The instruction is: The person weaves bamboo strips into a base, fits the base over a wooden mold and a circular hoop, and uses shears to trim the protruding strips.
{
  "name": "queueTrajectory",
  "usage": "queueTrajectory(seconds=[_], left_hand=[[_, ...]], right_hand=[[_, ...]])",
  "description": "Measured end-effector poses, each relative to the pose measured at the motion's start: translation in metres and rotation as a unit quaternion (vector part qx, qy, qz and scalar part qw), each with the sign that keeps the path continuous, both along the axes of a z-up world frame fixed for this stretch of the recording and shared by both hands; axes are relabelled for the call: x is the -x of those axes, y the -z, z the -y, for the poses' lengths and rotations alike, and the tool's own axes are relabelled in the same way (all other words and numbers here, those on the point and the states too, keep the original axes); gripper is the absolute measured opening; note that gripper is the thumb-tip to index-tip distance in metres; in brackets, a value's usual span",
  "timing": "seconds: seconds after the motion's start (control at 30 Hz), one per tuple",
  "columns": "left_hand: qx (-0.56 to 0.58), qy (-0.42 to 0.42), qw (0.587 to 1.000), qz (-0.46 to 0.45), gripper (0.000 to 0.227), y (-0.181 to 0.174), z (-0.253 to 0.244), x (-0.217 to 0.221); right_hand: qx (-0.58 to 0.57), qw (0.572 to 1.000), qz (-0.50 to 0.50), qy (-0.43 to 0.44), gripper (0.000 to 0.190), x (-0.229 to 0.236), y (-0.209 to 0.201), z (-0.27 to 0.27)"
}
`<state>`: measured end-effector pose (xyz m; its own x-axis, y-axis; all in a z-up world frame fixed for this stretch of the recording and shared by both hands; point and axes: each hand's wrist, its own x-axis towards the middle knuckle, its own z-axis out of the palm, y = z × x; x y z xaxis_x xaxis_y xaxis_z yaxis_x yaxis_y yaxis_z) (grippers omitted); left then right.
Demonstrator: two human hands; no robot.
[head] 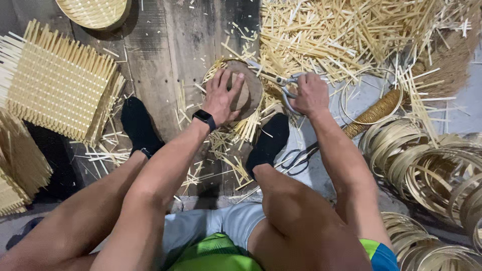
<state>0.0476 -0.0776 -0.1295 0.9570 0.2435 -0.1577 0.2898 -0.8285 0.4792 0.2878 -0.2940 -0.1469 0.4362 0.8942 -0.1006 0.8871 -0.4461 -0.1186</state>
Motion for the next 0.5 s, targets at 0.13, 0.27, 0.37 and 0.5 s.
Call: queueTrajectory(seconds=[0.13,0.27,0.37,0.5], left_hand=[[-0.018,0.071,0.997,-0.018,0.123,-0.005,-0.013,-0.002],[-0.029,0.087,0.995,-0.025,0.120,-0.022,-0.016,-0.006],[0.021,-0.119,0.992,-0.037,0.118,-0.029,0.017,-0.008],[0.075,-0.328,0.940,0.059,0.119,-0.017,0.038,-0.016]], right_hand=[[-0.048,0.997,0.063,-0.026,0.060,0.013,-0.019,-0.038],[0.086,0.995,-0.041,0.025,0.046,0.006,-0.011,-0.031],[0.120,0.988,-0.089,0.048,0.040,-0.005,-0.003,0.000],[0.113,0.994,-0.010,0.007,0.059,-0.001,-0.009,-0.011]])
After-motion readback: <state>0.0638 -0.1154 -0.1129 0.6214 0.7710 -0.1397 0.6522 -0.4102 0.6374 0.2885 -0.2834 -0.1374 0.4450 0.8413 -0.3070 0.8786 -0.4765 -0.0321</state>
